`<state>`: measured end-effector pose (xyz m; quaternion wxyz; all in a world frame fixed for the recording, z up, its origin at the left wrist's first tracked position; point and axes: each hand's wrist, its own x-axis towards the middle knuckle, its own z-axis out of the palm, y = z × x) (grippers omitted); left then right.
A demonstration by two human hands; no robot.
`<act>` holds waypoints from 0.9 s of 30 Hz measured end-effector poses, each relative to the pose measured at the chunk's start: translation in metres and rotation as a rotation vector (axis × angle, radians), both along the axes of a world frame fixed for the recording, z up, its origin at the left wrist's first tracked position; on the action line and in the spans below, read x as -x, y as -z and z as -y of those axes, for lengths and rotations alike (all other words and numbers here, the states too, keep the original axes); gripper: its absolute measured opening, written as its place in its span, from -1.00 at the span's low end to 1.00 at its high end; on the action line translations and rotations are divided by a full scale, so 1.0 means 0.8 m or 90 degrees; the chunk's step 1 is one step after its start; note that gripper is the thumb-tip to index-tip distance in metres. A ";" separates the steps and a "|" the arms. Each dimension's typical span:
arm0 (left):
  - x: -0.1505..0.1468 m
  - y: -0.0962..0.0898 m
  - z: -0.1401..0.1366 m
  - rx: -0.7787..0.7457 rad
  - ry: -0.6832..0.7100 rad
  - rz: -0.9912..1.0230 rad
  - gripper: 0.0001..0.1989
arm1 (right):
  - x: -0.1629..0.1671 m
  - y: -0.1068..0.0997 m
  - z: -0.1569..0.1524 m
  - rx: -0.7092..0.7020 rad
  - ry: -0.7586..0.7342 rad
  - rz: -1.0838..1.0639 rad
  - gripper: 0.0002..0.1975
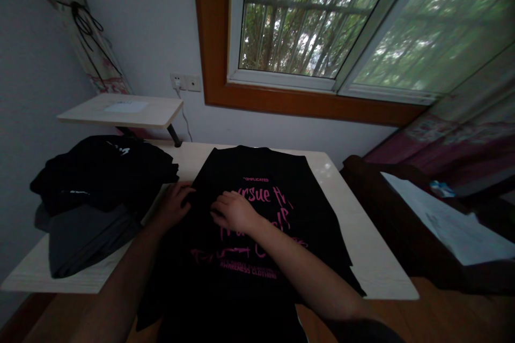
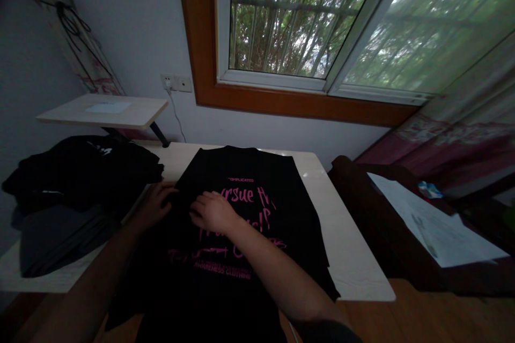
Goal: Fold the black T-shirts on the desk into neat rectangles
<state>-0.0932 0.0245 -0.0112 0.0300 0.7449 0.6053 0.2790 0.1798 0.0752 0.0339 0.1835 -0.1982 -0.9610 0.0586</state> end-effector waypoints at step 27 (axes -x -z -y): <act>-0.002 -0.012 0.002 0.028 0.110 0.005 -0.39 | -0.067 0.039 -0.094 0.337 0.403 -0.273 -0.63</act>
